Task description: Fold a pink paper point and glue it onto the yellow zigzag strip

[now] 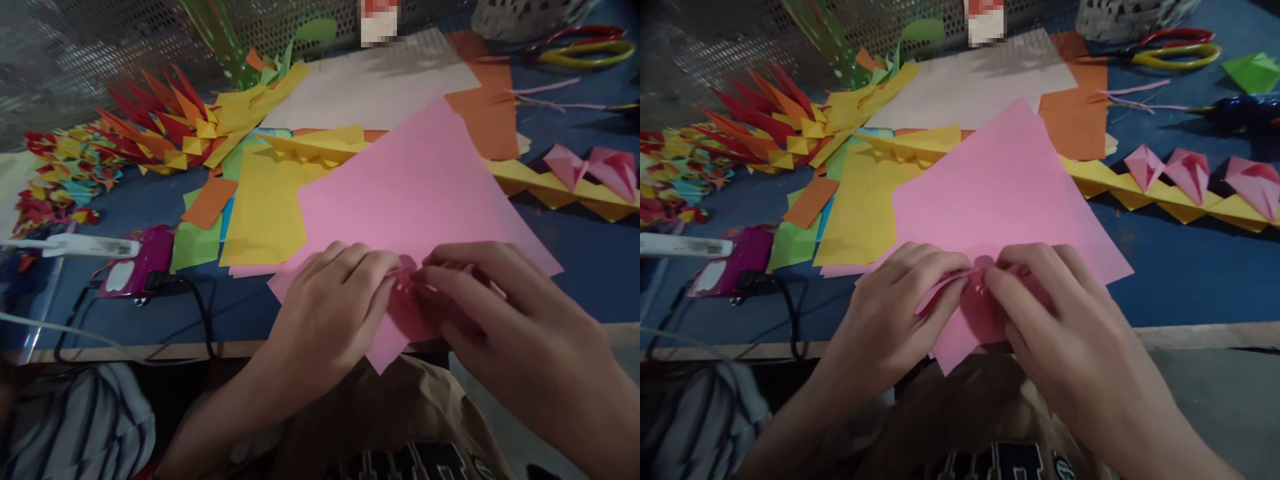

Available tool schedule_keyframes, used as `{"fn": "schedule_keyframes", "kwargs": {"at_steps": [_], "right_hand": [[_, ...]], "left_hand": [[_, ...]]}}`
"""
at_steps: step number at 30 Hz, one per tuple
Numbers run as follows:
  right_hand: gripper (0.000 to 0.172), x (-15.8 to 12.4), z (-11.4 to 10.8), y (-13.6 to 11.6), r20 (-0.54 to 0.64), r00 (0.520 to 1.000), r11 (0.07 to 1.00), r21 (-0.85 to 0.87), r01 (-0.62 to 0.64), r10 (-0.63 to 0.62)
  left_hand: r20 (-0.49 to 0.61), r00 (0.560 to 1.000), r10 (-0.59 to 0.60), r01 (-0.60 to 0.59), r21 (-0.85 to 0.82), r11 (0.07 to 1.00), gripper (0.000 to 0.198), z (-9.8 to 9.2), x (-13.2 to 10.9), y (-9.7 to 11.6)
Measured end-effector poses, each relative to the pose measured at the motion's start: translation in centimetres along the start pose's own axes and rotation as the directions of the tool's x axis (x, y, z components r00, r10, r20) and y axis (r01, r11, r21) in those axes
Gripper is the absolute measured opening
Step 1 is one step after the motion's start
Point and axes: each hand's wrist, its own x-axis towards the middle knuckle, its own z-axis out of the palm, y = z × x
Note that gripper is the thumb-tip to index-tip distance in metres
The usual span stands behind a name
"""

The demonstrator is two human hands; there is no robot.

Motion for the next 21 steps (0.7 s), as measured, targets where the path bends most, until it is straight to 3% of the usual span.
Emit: {"fn": "schedule_keyframes", "kwargs": {"at_steps": [4,8,14,21], "right_hand": [[0.023,-1.5,0.2,0.1,0.071,0.981,0.982,-0.037,0.183,-0.181],[0.023,-2.3,0.2,-0.3,0.011,0.979,0.977,-0.06,0.206,-0.206],[0.023,-2.4,0.7,-1.2,-0.094,0.987,0.991,-0.033,0.127,-0.13],[0.02,-1.6,1.7,-2.3,-0.206,0.978,0.999,0.031,-0.008,0.014]], "left_hand": [[0.083,0.997,-0.002,-0.003,0.057,0.998,0.025,0.0,0.2,-0.3],[0.155,0.988,-0.003,-0.014,0.106,0.994,0.035,-0.3,0.5,-0.3],[0.175,0.985,-0.003,-0.009,0.069,0.998,0.026,-0.1,1.1,-0.5],[0.094,0.994,0.056,-0.061,0.055,0.997,0.015,-0.7,0.9,-0.4]]}}
